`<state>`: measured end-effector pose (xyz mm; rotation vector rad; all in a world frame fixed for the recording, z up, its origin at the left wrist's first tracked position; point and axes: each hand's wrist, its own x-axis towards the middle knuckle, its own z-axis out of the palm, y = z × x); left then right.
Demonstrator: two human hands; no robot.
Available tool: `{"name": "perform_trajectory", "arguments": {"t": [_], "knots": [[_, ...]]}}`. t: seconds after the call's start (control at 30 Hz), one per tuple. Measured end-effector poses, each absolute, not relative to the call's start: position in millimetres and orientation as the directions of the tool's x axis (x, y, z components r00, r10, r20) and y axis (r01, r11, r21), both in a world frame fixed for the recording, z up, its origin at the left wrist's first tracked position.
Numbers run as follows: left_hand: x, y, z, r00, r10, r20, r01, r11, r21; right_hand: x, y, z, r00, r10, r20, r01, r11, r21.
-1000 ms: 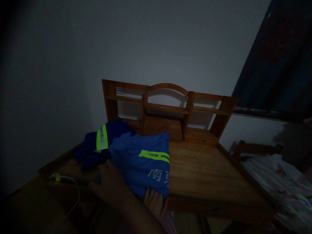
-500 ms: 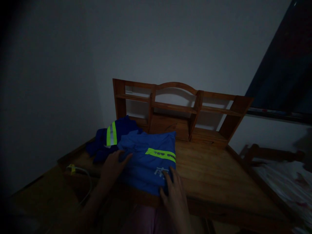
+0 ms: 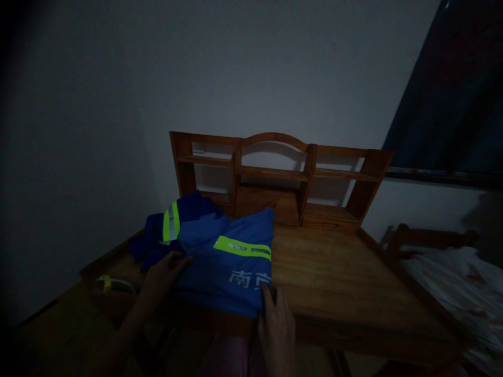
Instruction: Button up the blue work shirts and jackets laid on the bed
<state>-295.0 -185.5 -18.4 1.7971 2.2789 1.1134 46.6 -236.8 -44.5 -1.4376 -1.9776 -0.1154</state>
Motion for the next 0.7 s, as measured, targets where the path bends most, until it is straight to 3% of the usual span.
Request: {"name": "perform_trajectory", "arguments": {"t": [0.1,0.17,0.23,0.43,0.7], "knots": [[-289,-211,-27,-0.098,0.804,0.587,0.91,-0.166,0.38,43,-233,-37,-0.157,0.836,0.525,0.877,0.362,-0.315],[-289,-220,-32,0.124,0.783,0.61,0.909,-0.337,0.247,44,-229,-34,-0.169,0.852,0.496,0.892,0.346,-0.291],[-295,-223,-37,0.237,0.78,0.579,0.901,-0.399,0.169,48,-225,-32,-0.172,0.859,0.483,0.904,0.332,-0.269],[-318,-227,-43,0.28,0.769,0.575,0.93,-0.367,0.038,58,-224,-30,-0.197,0.839,0.507,0.868,0.389,-0.307],[-321,-249,-71,0.278,0.745,0.606,0.953,-0.294,-0.075,67,-237,-29,-0.329,0.828,0.455,0.653,0.548,-0.524]]}}
